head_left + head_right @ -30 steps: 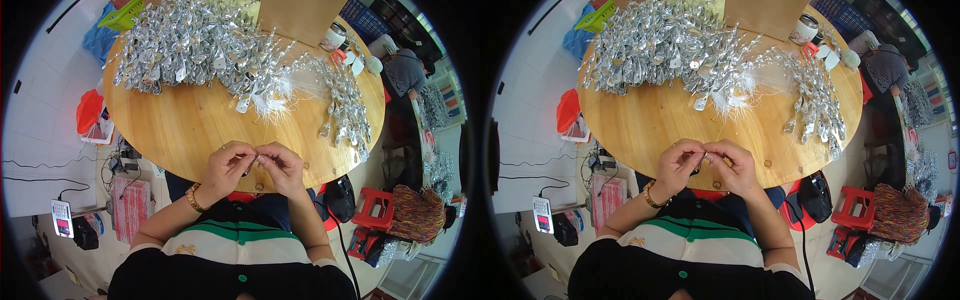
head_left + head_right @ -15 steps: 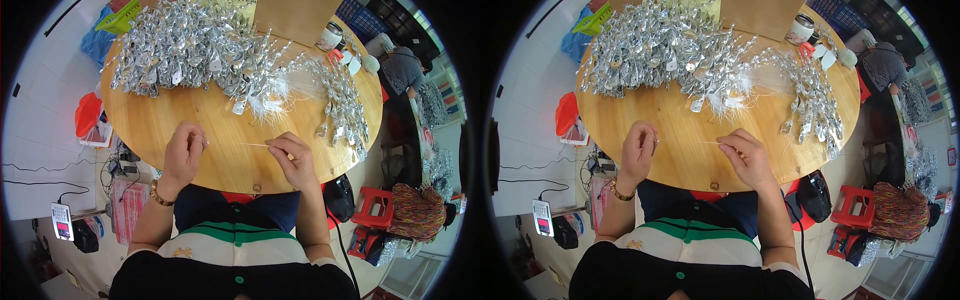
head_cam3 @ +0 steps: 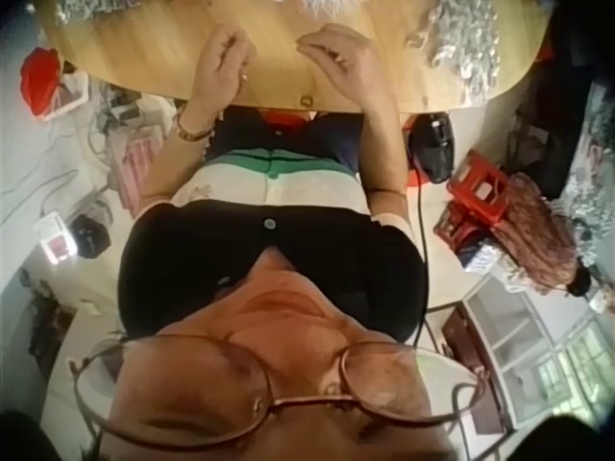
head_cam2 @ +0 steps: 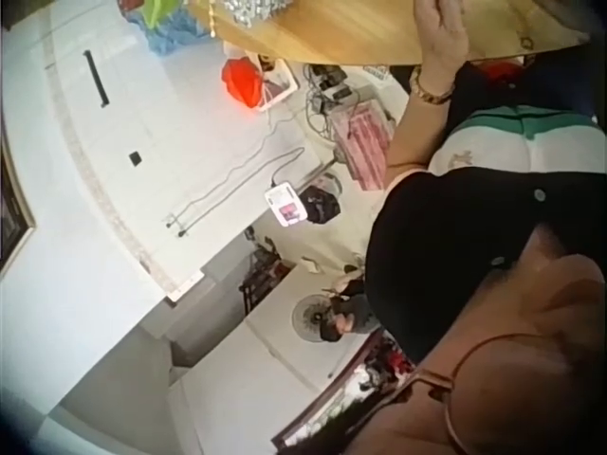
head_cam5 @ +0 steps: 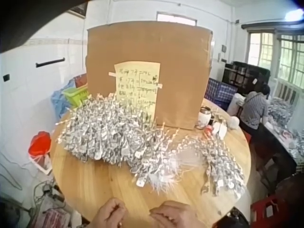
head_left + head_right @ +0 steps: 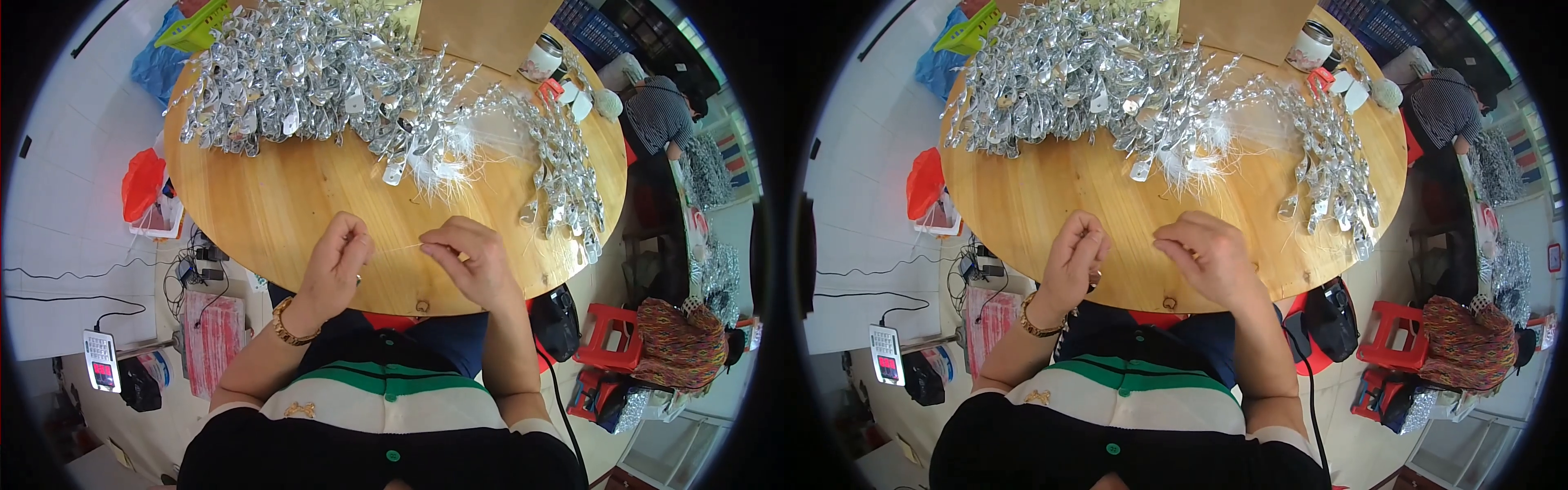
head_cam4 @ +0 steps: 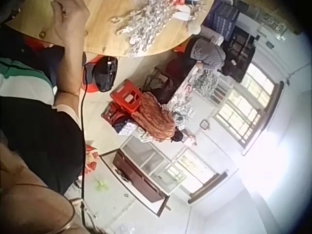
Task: Assembling silver tinsel garland decorations by attaching individual components to a string.
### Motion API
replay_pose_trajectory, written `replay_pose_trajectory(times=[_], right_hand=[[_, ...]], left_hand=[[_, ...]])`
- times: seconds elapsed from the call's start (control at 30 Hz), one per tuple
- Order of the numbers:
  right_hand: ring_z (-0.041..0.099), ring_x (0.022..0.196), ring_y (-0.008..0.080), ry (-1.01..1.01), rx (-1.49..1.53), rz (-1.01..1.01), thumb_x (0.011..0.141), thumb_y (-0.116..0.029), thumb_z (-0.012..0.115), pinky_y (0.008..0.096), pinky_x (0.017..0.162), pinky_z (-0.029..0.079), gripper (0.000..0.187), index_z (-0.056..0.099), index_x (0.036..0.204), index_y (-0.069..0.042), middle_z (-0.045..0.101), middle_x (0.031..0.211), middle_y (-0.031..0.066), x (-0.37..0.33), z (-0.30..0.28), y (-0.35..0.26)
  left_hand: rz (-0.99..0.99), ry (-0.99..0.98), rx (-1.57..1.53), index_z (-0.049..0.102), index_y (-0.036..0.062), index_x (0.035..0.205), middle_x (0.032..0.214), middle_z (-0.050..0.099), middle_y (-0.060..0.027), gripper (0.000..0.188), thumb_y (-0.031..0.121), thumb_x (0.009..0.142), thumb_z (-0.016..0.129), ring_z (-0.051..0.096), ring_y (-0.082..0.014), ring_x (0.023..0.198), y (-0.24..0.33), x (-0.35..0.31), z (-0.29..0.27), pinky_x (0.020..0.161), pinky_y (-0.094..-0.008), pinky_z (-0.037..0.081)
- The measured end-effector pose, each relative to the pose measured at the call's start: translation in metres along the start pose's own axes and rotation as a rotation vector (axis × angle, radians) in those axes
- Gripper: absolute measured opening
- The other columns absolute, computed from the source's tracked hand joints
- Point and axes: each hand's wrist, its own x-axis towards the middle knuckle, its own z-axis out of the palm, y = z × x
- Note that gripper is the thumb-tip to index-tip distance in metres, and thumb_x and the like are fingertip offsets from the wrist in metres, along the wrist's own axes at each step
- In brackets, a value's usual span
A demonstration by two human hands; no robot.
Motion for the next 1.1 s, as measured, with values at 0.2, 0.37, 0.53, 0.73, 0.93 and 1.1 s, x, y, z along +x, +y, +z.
replay_pose_trajectory(times=[0.2,0.37,0.53,0.73,0.93,1.1], right_hand=[[0.05,0.059,0.0085,0.107,0.13,0.269,0.079,0.001,0.063,0.0213,0.053,0.038,0.002,0.062,0.081,0.001,0.056,0.068,0.003,-0.014,-0.015,0.016],[0.048,0.063,0.0051,0.205,0.264,0.328,0.079,0.001,0.063,0.0195,0.055,0.037,0.003,0.063,0.082,0.0,0.057,0.072,0.0013,-0.017,-0.022,0.018],[0.049,0.063,0.0063,0.262,0.451,0.322,0.078,0.001,0.064,0.0198,0.056,0.037,0.003,0.062,0.08,0.001,0.057,0.072,0.0028,-0.021,-0.021,0.022],[0.051,0.062,0.0105,0.321,0.775,0.29,0.08,0.0,0.061,0.0214,0.056,0.04,0.003,0.059,0.082,0.002,0.056,0.072,0.0063,-0.024,-0.017,0.02],[0.051,0.063,0.0127,0.368,0.743,0.205,0.081,0.0,0.059,0.0228,0.057,0.041,0.005,0.058,0.084,0.003,0.055,0.073,0.0089,-0.021,-0.01,0.012],[0.052,0.063,0.0132,0.391,0.708,0.118,0.081,-0.001,0.059,0.023,0.057,0.042,0.006,0.058,0.085,0.003,0.055,0.074,0.0095,-0.022,-0.008,0.012]], left_hand=[[-0.076,0.098,-0.074,0.04,0.0095,0.089,0.072,0.042,0.0002,0.004,0.012,0.093,0.039,0.025,0.0006,0.046,-0.005,-0.001,-0.008,0.039,-0.0146,0.021],[-0.149,0.178,-0.139,0.04,0.0098,0.089,0.073,0.043,0.0005,0.005,0.011,0.093,0.039,0.023,0.0011,0.046,0.0,0.0,-0.012,0.039,-0.0142,0.021],[-0.189,0.166,-0.114,0.041,0.0098,0.089,0.072,0.043,0.0021,0.007,0.016,0.093,0.04,0.032,-0.0008,0.056,0.006,0.0,-0.013,0.045,-0.0145,0.029],[-0.188,0.153,-0.124,0.041,0.0096,0.088,0.071,0.042,0.0023,0.008,0.015,0.093,0.04,0.031,-0.0006,0.054,0.005,-0.001,-0.013,0.045,-0.0147,0.028],[-0.189,0.141,-0.125,0.041,0.0091,0.087,0.071,0.043,0.0022,0.008,0.015,0.092,0.041,0.031,-0.0007,0.053,0.004,-0.001,-0.013,0.044,-0.015,0.028],[-0.174,0.139,-0.096,0.041,0.0087,0.088,0.072,0.043,0.0018,0.007,0.015,0.092,0.041,0.032,-0.0013,0.055,0.004,-0.001,-0.012,0.045,-0.0156,0.029]])
